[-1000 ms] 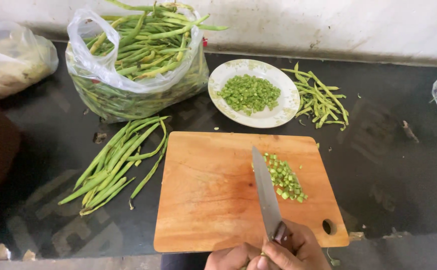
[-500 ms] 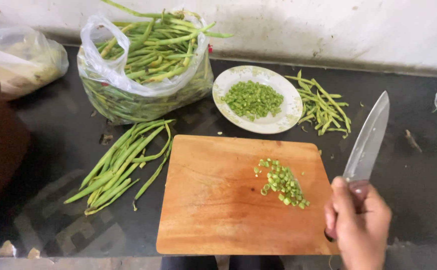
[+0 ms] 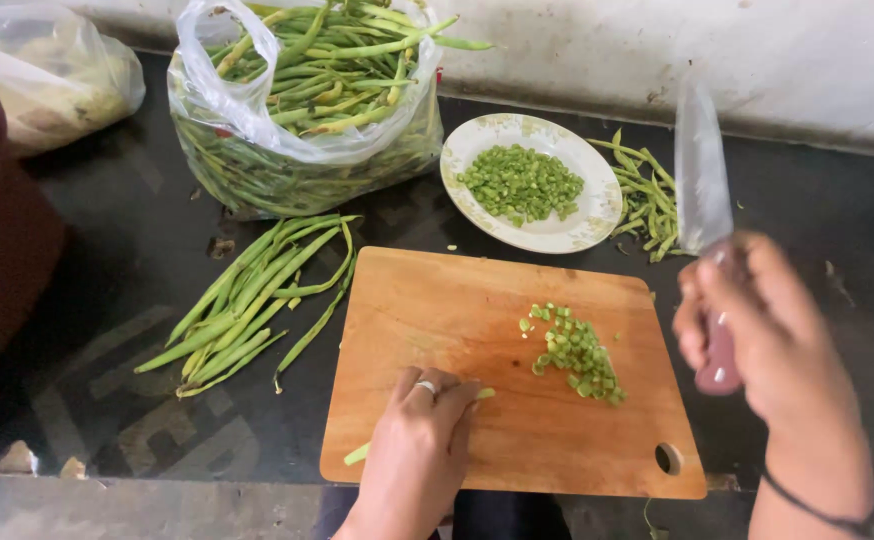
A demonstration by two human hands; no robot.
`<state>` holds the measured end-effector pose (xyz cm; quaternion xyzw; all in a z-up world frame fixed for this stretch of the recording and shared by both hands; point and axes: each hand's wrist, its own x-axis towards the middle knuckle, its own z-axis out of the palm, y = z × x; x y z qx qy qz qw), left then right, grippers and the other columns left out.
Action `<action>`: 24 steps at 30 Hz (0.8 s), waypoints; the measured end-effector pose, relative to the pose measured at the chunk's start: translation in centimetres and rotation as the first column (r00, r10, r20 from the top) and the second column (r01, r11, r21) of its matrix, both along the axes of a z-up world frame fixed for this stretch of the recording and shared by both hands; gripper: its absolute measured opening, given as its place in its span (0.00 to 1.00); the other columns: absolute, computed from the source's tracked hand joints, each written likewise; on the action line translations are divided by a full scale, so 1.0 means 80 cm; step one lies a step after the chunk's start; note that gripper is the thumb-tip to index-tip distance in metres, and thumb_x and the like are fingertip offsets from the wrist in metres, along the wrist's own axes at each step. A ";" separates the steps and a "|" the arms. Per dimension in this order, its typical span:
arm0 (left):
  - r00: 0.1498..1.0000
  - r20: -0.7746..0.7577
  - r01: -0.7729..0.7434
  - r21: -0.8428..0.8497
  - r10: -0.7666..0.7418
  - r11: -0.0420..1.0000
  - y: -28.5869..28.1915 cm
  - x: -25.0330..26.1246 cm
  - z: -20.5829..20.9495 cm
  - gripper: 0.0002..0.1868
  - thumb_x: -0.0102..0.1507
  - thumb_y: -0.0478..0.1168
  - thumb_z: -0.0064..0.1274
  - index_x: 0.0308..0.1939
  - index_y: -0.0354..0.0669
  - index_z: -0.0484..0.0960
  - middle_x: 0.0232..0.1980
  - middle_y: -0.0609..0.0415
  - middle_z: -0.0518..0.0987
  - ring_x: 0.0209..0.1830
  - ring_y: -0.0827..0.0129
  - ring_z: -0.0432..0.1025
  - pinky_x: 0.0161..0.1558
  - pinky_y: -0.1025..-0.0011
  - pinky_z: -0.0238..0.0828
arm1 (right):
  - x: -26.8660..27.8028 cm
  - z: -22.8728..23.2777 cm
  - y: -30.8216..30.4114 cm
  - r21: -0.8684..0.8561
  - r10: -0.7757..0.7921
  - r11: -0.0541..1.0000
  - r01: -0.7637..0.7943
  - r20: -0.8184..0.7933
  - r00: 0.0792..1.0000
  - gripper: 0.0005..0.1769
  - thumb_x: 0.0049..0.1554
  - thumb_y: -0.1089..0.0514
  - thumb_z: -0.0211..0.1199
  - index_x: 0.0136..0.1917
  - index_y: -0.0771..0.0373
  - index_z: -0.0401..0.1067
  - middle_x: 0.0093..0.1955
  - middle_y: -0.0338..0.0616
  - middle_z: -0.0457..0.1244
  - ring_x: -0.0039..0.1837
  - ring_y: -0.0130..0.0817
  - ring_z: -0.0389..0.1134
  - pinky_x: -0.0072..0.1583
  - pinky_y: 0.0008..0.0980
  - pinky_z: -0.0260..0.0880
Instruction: The person picks up green beans from a pile and cuts them into small pieces on a wooden board, occasionally moving the chopped pieces aside.
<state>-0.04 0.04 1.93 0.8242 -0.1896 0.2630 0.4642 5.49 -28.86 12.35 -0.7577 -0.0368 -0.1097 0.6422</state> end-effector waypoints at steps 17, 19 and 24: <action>0.989 0.069 -0.143 0.184 0.133 0.972 -0.026 0.011 -0.008 0.04 0.55 0.33 0.60 0.34 0.40 0.84 0.34 0.52 0.77 0.38 0.56 0.72 0.43 0.59 0.65 | -0.124 -0.235 0.061 -0.650 -0.033 0.722 0.238 0.311 0.950 0.18 0.52 0.58 0.67 0.57 0.58 0.78 0.43 0.46 0.73 0.47 0.35 0.78 0.53 0.36 0.75; 0.990 0.063 -0.139 0.171 0.130 0.976 -0.026 0.012 -0.009 0.04 0.55 0.33 0.59 0.34 0.40 0.84 0.34 0.52 0.78 0.38 0.56 0.72 0.43 0.59 0.65 | -0.115 -0.236 0.051 -0.675 0.062 0.678 0.293 0.449 0.891 0.15 0.53 0.58 0.66 0.55 0.58 0.77 0.44 0.46 0.72 0.52 0.39 0.77 0.61 0.42 0.71; 0.993 0.029 -0.118 0.165 0.115 0.979 -0.023 0.012 -0.019 0.03 0.56 0.33 0.60 0.34 0.39 0.83 0.37 0.51 0.80 0.39 0.55 0.73 0.44 0.59 0.67 | -0.106 -0.286 0.008 -0.731 0.396 0.681 0.035 0.408 0.823 0.27 0.51 0.60 0.66 0.64 0.67 0.71 0.41 0.43 0.72 0.48 0.41 0.76 0.60 0.46 0.71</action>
